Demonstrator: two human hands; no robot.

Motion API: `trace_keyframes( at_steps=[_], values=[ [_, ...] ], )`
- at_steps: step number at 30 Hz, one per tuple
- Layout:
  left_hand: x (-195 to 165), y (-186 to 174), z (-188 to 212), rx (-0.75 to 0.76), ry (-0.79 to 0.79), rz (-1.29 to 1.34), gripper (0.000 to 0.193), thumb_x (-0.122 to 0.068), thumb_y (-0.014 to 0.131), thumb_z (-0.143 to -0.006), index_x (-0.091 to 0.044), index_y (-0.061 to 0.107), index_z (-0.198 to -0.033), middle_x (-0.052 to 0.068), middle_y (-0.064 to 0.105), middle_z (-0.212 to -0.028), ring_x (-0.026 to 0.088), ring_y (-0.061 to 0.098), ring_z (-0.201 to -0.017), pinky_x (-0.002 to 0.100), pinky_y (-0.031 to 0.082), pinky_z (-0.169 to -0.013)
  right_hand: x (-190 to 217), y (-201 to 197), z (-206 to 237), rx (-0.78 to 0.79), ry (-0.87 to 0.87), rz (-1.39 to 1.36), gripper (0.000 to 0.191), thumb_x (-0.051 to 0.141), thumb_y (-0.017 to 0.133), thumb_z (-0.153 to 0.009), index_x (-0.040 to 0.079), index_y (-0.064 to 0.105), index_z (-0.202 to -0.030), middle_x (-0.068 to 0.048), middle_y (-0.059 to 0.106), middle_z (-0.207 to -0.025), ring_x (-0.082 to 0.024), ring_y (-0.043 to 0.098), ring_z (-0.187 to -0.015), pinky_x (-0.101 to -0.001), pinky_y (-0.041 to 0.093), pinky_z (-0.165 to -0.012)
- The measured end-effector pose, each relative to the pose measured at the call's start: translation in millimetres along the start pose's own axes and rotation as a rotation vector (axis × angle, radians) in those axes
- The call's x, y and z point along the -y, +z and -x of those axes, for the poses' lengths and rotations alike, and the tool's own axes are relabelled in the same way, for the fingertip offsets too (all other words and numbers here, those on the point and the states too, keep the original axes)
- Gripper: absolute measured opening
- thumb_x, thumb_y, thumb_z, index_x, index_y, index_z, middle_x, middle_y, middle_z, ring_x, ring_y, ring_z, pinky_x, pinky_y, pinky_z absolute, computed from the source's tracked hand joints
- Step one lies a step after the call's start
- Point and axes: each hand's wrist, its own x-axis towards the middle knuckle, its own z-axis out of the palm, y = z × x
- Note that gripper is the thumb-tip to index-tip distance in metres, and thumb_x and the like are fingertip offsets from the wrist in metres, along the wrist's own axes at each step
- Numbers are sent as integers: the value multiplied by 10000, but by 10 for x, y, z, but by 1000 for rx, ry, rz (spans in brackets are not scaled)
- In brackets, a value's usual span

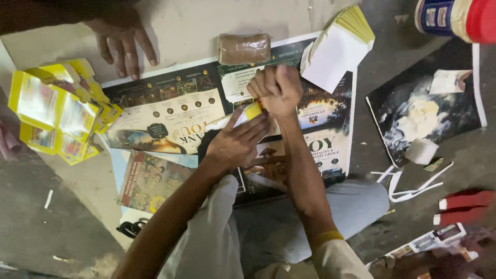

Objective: The person sits on the floor and assembles small yellow cardboard boxes by folding flaps and pressing edges to form the structure. The person handles multiple boxes one at a time, stacking completed units nearby.

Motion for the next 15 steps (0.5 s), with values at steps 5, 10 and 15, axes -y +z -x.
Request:
trace_keyframes(
  at_steps=[5,10,15],
  values=[
    [-25,-6,15,-7,-37,28,601,-330,634,-885,-172,603,-1464,-10,540,-1539,134,396,-1486,562,123,-1295,-29,-31,6,-42,81,111,555,360,398,-1148,133,349,-644,-1,288,-591,-166,258,-523,-351,250,-545],
    [-83,-33,12,-65,-22,-6,612,-306,643,-839,-208,619,-1442,-34,533,-1557,121,383,-1487,559,128,-1285,381,18,385,-6,-96,110,567,422,357,-1142,133,362,-654,7,276,-581,-149,187,-524,-346,228,-540],
    [-80,-82,5,-88,-20,-18,526,-279,633,-887,-210,651,-1408,-42,553,-1536,102,403,-1478,582,115,-1294,624,168,850,167,-544,173,539,454,309,-1125,161,405,-682,29,292,-555,-120,192,-487,-322,232,-483]
  ],
)
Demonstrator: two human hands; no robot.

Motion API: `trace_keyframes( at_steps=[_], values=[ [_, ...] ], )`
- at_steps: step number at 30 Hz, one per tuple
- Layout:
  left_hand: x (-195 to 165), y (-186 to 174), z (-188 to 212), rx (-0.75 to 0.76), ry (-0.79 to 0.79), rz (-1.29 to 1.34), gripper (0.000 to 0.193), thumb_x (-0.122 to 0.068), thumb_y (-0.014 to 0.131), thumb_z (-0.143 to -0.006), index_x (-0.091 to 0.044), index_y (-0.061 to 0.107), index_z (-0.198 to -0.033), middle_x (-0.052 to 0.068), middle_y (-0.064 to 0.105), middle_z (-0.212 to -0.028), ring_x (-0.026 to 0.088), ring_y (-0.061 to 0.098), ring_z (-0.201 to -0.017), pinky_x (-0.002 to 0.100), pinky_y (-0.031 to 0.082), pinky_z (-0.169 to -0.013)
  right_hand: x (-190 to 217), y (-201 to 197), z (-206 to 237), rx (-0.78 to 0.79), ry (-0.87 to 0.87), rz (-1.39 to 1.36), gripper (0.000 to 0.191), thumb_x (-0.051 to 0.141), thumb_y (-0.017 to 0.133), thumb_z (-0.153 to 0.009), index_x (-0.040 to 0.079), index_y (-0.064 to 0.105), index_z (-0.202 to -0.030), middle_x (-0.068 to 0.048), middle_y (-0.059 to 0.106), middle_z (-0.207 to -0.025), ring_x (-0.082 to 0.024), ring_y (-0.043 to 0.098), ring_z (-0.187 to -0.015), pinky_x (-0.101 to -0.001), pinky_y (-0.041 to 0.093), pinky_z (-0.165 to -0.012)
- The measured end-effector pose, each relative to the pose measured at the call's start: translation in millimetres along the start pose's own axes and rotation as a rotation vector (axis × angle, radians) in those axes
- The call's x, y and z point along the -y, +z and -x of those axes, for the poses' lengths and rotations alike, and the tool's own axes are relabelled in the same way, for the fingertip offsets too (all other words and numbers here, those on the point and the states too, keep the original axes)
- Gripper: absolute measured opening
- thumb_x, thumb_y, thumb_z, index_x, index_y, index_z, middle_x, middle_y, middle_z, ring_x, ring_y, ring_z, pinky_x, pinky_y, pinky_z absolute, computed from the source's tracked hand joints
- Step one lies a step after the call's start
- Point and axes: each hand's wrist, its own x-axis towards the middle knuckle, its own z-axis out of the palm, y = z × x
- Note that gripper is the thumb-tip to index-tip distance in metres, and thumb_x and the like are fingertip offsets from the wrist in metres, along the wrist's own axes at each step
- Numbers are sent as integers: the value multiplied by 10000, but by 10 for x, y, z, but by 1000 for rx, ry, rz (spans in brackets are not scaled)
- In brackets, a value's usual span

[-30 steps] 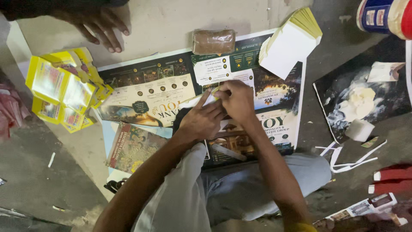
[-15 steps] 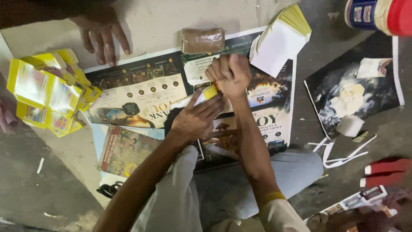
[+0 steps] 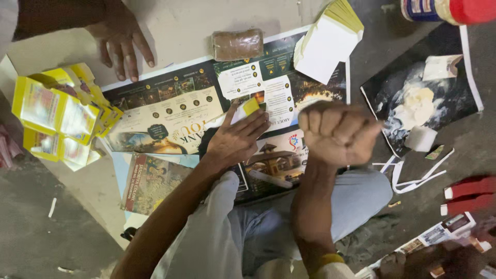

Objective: The person sits on the floor and assembles small yellow cardboard boxes by folding flaps and pressing edges to form the structure. The person handles multiple boxes one at a time, stacking completed units nearby.

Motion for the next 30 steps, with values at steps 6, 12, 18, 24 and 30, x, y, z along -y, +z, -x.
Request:
trace_keyframes(
  at_steps=[6,12,18,24,30],
  values=[
    [0,-37,34,190,-11,65,448,-320,576,-971,-191,677,-1388,-29,603,-1485,107,423,-1469,599,88,-1291,-547,-18,276,-314,105,180,547,401,314,-1156,146,391,-679,29,310,-565,-122,246,-453,-310,274,-417],
    [-1,37,80,7,13,43,492,-360,623,-946,-127,687,-1374,-3,606,-1499,125,423,-1482,619,93,-1280,-637,-60,452,-156,-134,116,435,286,387,-1094,167,345,-678,-55,361,-558,-130,246,-490,-313,262,-449],
    [22,21,51,112,15,24,645,-293,623,-858,-142,548,-1481,-10,535,-1540,120,437,-1474,612,96,-1256,-609,50,259,-385,-18,261,479,344,359,-1182,140,446,-757,21,359,-642,-123,270,-502,-305,287,-451],
    [2,-4,51,34,-49,218,752,-343,651,-912,-34,404,-1552,119,485,-1579,195,448,-1443,572,129,-1270,-601,341,130,-516,-347,1039,311,393,424,-1138,99,468,-1047,-104,435,-814,-230,412,-701,-352,389,-649],
    [-1,-25,86,79,-69,111,807,-227,657,-816,88,414,-1519,160,552,-1504,173,496,-1427,568,155,-1284,-820,59,223,-612,4,861,196,161,503,-1131,31,625,-1212,-33,556,-879,-84,458,-687,-230,377,-617]
  ],
)
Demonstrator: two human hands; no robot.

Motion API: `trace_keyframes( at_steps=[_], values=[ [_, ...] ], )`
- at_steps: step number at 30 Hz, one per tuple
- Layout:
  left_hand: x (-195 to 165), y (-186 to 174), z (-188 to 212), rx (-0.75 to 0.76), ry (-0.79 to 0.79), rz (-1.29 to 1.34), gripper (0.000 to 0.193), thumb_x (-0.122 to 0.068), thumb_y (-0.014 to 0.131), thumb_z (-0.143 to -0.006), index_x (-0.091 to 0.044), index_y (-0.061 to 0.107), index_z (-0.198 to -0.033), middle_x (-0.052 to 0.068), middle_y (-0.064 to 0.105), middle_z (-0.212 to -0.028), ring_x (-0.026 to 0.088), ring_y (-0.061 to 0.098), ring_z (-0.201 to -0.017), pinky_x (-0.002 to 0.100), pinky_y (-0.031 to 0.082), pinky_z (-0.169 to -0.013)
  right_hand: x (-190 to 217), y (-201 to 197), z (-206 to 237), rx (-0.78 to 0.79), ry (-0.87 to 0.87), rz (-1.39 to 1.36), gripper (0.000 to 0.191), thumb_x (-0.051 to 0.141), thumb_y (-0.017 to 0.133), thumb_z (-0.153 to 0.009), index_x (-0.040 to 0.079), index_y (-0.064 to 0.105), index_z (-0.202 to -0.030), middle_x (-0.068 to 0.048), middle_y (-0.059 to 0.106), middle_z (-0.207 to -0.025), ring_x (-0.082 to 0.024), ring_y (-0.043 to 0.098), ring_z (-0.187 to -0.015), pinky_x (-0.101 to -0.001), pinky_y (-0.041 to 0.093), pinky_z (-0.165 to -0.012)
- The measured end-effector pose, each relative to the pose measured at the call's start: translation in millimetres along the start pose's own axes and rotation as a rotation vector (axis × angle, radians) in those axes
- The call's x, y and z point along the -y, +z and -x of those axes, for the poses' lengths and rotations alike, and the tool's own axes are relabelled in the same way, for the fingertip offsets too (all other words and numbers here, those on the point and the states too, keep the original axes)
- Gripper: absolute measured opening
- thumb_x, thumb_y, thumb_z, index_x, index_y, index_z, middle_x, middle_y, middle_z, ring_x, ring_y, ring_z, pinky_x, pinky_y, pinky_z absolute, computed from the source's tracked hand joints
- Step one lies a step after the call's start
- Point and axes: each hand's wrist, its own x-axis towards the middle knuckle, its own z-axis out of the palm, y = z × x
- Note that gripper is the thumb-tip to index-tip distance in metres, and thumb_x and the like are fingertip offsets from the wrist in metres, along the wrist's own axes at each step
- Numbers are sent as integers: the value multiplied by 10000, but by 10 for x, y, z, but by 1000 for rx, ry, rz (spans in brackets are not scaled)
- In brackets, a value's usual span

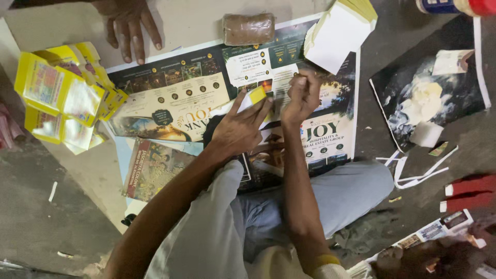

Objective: The person sits on the floor and assembles small yellow cardboard boxes by folding flaps and pressing edges to form the structure. The person handles multiple boxes one at a time, stacking completed units nearby.

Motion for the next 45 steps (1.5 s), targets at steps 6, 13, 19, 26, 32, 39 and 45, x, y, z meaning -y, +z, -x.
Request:
trace_keyframes(
  at_steps=[6,13,19,26,32,39,45],
  values=[
    [10,-36,-25,-55,32,58,805,-216,655,-811,61,399,-1522,153,554,-1507,179,503,-1413,571,160,-1279,-21,-352,-37,-6,295,3,148,130,652,-1060,1,676,-1129,-3,609,-780,-37,430,-586,-225,318,-497],
    [16,-37,-16,-7,13,77,836,-219,667,-809,78,371,-1532,159,530,-1520,197,501,-1403,575,172,-1264,-7,-537,-8,239,393,389,129,98,759,-988,9,755,-1080,-64,745,-871,-65,575,-651,-232,452,-559],
    [4,-12,-16,-64,24,14,813,-237,688,-795,51,405,-1501,134,536,-1525,170,533,-1402,557,176,-1278,119,-716,297,514,385,628,276,65,811,-864,-14,760,-1123,-139,802,-1006,-148,754,-870,-278,581,-774],
    [62,141,105,-144,-31,149,847,-396,733,-913,62,371,-1528,133,610,-1446,201,582,-1329,534,208,-1273,43,-609,130,739,564,601,254,150,809,-870,20,764,-1084,-106,780,-936,-115,718,-758,-287,587,-670],
    [91,197,183,-235,-44,97,857,-418,773,-914,-9,377,-1554,70,661,-1424,157,613,-1297,519,267,-1255,2,-594,-171,1076,540,575,266,217,835,-861,-18,735,-785,-93,622,-657,-135,528,-565,-329,438,-539],
    [75,143,181,-270,-50,59,831,-431,800,-891,-25,445,-1522,61,662,-1415,146,590,-1316,525,296,-1228,15,-541,-135,1012,500,575,305,217,858,-822,-13,681,-730,-58,590,-638,-109,516,-587,-314,443,-550],
    [71,135,194,-271,-61,72,842,-471,805,-885,-16,474,-1512,80,667,-1392,156,633,-1248,521,299,-1225,34,-548,-96,969,483,606,288,207,869,-809,-17,698,-750,-65,606,-639,-108,529,-579,-316,451,-550]
  ],
)
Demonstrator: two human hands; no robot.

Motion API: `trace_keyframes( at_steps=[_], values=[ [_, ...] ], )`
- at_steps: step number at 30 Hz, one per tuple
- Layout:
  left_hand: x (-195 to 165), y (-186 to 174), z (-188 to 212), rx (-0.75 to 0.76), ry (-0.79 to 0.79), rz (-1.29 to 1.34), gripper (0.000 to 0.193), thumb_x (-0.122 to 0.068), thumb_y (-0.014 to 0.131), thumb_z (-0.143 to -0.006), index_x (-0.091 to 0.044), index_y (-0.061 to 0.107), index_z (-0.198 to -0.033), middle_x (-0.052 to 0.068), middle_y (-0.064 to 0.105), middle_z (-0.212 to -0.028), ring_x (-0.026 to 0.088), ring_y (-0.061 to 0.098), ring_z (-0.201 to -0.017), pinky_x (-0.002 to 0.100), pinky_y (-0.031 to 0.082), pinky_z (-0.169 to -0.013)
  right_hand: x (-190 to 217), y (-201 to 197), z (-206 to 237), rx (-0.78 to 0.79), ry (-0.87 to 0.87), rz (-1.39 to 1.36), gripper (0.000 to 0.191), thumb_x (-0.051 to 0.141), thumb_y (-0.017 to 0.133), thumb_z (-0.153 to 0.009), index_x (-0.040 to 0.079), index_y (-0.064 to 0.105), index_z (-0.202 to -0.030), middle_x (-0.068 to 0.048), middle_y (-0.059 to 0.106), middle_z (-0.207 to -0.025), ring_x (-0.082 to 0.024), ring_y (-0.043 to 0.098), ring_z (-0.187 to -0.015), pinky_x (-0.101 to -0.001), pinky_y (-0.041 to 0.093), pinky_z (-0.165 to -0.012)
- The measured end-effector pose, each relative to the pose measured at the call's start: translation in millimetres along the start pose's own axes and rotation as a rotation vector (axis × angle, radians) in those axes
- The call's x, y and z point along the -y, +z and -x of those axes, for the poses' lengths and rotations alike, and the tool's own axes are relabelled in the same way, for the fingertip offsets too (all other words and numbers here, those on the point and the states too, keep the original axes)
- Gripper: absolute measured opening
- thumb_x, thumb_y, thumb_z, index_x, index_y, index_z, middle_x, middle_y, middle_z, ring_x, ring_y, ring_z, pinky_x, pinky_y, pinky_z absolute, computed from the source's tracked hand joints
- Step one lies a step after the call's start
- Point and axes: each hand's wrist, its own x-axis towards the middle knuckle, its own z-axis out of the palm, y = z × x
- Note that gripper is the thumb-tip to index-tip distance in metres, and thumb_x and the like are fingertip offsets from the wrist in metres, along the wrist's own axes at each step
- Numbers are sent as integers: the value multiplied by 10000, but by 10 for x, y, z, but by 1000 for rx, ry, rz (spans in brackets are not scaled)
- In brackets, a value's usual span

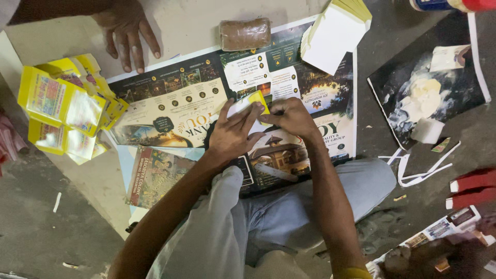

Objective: The person sits on the floor and assembles small yellow cardboard boxes by folding flaps and pressing edges to form the structure. The person handles multiple boxes one at a time, stacking completed units nearby.

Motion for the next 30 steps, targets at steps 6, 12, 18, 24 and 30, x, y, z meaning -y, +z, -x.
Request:
trace_keyframes(
  at_steps=[6,12,18,24,30],
  values=[
    [-14,19,18,-36,-37,49,852,-511,821,-832,-19,512,-1455,96,694,-1338,168,689,-1188,512,304,-1208,-7,21,10,-37,-34,-1,261,204,875,-797,1,719,-750,-66,615,-613,-117,533,-547,-321,443,-528],
    [-25,-22,-3,-44,-47,38,777,-469,836,-850,-41,547,-1430,88,717,-1321,152,687,-1191,493,319,-1207,29,28,-4,-60,-74,-8,242,212,878,-786,9,747,-786,-64,655,-662,-113,580,-569,-303,467,-542],
    [-23,-56,-41,-65,-34,53,786,-464,837,-843,-18,548,-1423,90,719,-1309,164,688,-1190,511,337,-1194,53,13,-4,-54,16,-46,258,222,890,-781,3,755,-792,-88,681,-685,-134,598,-595,-309,482,-566],
    [-22,-30,-11,-53,-58,66,775,-470,836,-831,-38,563,-1414,91,709,-1315,161,681,-1198,524,342,-1195,26,28,-3,-74,-41,-22,248,217,900,-777,13,760,-789,-77,691,-698,-129,615,-607,-298,491,-569],
    [-28,-24,-18,-59,-66,84,751,-467,833,-845,-53,567,-1413,69,707,-1329,155,673,-1208,524,345,-1208,39,19,-6,-56,-7,-27,223,211,886,-790,20,770,-792,-81,692,-675,-134,611,-589,-301,485,-553]
  ],
)
